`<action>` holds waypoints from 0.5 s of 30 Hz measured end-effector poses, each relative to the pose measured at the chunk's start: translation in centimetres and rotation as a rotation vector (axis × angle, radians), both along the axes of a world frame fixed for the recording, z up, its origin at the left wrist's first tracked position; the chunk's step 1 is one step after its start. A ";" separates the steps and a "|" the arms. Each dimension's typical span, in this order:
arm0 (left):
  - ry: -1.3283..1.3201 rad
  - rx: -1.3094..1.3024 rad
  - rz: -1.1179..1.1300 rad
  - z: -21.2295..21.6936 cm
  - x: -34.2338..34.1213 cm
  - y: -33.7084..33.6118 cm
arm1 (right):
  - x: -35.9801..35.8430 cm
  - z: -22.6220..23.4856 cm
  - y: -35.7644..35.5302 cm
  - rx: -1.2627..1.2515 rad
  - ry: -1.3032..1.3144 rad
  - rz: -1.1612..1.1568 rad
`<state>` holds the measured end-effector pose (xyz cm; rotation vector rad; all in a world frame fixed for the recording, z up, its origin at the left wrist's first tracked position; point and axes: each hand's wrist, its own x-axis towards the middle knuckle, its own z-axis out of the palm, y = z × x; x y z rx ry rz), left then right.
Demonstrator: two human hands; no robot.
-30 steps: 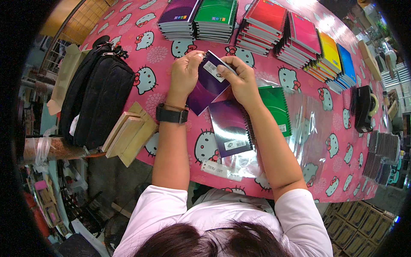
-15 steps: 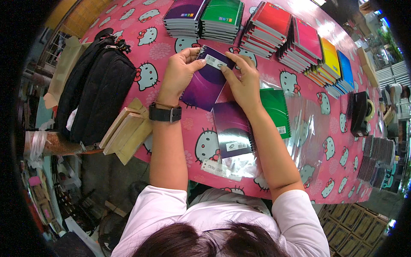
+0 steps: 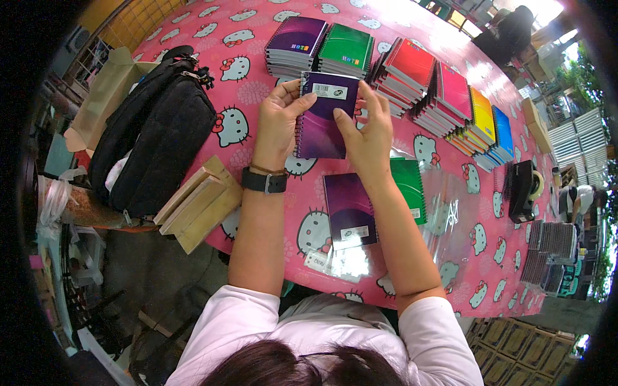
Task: The person stacks several small colorful notebooks, inserts the stack into a clear plastic bag, and uses strips of tape to seal the bag.
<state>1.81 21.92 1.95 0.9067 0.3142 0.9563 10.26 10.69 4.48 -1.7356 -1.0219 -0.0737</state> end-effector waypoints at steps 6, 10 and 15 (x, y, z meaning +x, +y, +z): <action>-0.024 0.013 0.050 -0.2 0.0 0.2 | -1.1 0.5 -0.3 -0.098 -0.053 0.036; -0.005 0.076 0.111 -0.3 0.2 0.0 | -3.5 1.2 -0.7 -0.123 -0.091 0.087; 0.014 0.094 0.169 -0.2 0.4 -0.3 | -3.6 0.7 -1.0 -0.035 -0.326 0.050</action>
